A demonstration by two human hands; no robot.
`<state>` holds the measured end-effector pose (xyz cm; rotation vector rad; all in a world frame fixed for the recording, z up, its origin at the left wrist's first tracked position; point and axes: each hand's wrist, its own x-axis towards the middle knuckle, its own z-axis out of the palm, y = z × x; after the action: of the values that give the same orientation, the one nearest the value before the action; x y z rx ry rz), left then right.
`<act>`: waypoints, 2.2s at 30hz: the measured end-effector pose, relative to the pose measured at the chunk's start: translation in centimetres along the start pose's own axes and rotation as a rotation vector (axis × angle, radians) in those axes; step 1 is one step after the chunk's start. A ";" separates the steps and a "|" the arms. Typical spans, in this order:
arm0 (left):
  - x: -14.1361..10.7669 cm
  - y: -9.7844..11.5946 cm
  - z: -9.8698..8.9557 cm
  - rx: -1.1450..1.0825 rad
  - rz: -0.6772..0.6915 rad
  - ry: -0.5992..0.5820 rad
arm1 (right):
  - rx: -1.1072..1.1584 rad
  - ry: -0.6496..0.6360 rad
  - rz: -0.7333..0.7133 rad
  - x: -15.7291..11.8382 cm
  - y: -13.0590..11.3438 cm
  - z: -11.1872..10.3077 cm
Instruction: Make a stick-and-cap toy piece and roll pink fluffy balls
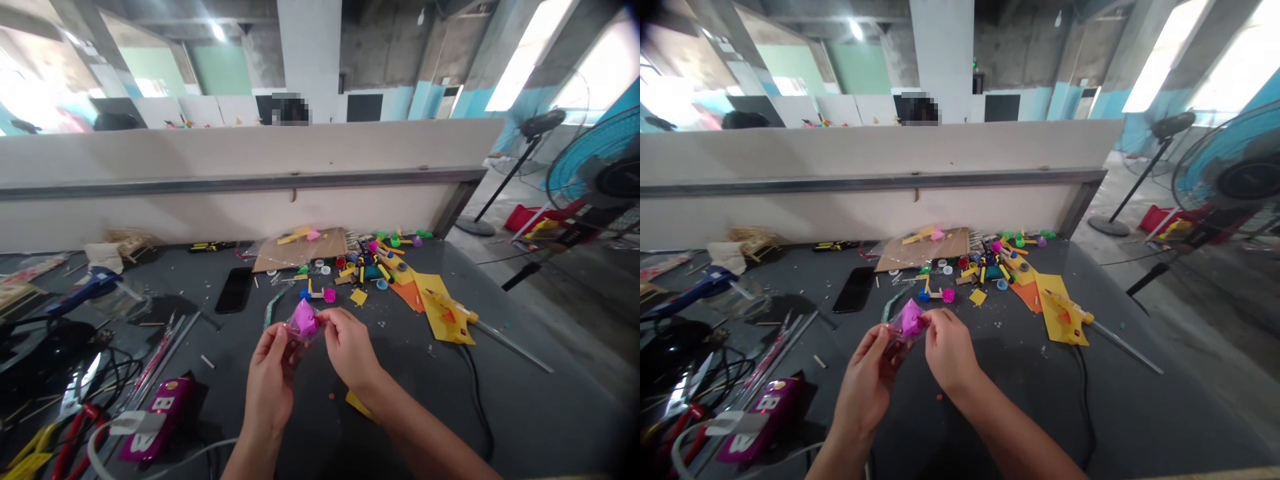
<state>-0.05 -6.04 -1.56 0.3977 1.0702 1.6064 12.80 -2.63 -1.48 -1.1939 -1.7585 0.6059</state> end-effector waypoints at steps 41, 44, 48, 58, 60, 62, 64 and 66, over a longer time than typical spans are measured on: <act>-0.3 0.7 0.4 0.427 0.126 -0.065 | 0.186 -0.222 0.151 0.4 -0.8 -2.4; -0.4 0.8 0.5 0.421 0.129 -0.059 | 0.051 -0.129 0.044 0.3 -1.3 -2.0; -0.3 1.1 0.3 0.406 0.112 -0.019 | 0.118 -0.122 0.064 0.1 -1.4 -2.6; -0.6 1.4 0.7 0.388 0.057 -0.087 | 0.033 -0.276 -0.240 0.2 -1.8 -3.4; -0.6 1.6 0.6 0.417 0.051 -0.109 | -0.031 -0.291 -0.319 0.5 -1.9 -3.5; -0.5 1.7 0.3 0.452 0.069 -0.113 | -0.072 -0.330 -0.375 0.7 -2.0 -3.6; -0.4 1.7 0.1 0.479 0.096 -0.108 | -0.092 -0.359 -0.392 0.7 -2.1 -3.6; -0.4 1.5 0.1 0.484 0.104 -0.108 | -0.100 -0.352 -0.377 0.6 -2.0 -3.4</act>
<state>-0.75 -6.30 -0.24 0.8635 1.3708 1.3851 14.80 -3.20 1.94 -0.8184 -2.2655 0.5270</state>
